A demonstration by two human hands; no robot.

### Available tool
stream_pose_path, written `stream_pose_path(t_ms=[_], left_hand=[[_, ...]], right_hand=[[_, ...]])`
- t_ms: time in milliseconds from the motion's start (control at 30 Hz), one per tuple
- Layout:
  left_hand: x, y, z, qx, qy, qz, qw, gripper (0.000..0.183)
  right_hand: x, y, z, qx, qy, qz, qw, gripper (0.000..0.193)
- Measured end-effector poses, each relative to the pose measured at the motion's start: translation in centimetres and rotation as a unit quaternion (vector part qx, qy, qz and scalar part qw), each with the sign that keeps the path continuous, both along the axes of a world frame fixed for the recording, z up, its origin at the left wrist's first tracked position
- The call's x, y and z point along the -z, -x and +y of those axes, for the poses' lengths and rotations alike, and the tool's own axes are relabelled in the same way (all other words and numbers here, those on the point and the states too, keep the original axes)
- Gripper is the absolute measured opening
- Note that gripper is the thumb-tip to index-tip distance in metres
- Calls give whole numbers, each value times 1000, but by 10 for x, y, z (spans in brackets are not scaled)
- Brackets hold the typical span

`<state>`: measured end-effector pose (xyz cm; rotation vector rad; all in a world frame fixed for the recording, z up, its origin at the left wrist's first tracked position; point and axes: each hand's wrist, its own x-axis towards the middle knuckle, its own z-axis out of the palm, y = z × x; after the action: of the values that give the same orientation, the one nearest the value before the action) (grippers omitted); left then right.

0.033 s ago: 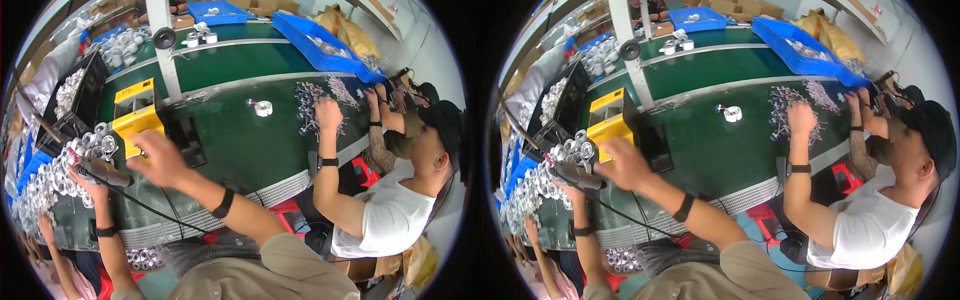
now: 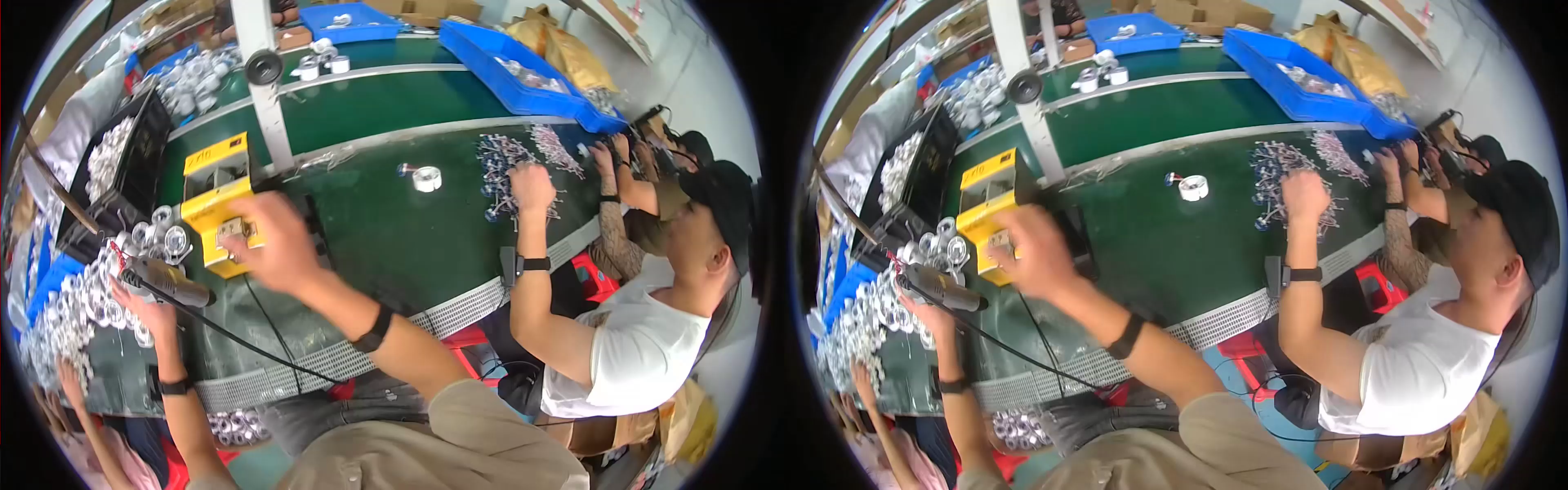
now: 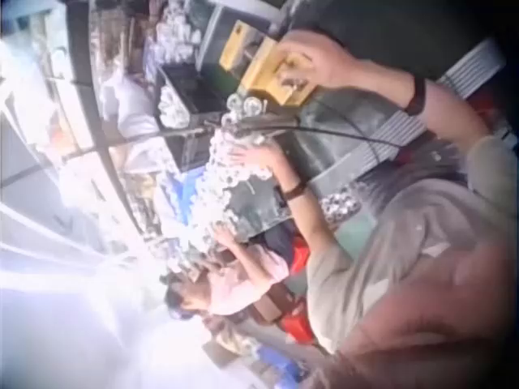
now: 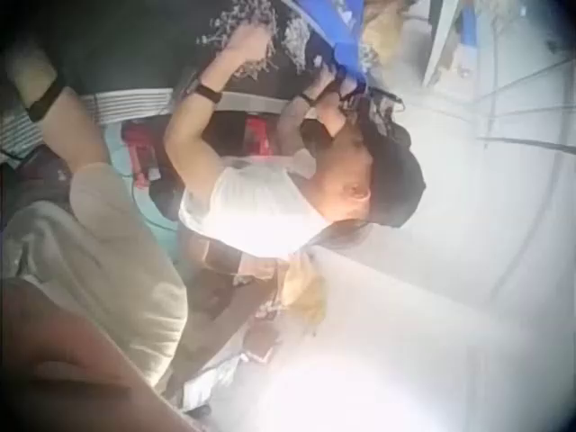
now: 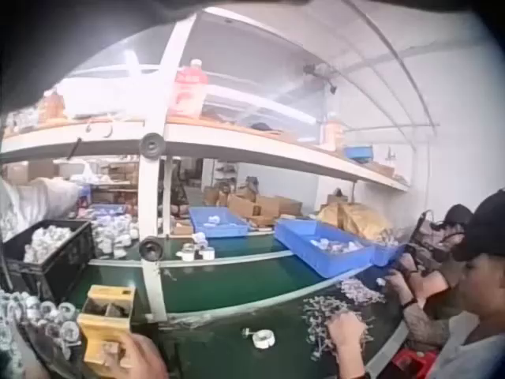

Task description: The person picks up a camera housing and a circuit board, inserts the board into the housing, and secures it using an electric screwdriver. They then place the assembled unit onto the conveyor belt and reach for another housing to repeat the process.

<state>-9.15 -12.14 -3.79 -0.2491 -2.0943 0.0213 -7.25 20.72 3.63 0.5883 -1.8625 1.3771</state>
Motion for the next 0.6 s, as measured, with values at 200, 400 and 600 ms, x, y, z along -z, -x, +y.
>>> stream_pose_path(t_ms=[200,400,600], left_hand=[[1,-21,9,80,-58,-61,993,21],[3,-29,20,250,-290,-435,815,17],[-51,-75,72,339,-108,-578,735,12]], right_hand=[[40,40,183,472,-173,-195,842,57],[74,21,214,412,-152,-323,838,50],[62,-22,150,218,-17,-283,934,47]])
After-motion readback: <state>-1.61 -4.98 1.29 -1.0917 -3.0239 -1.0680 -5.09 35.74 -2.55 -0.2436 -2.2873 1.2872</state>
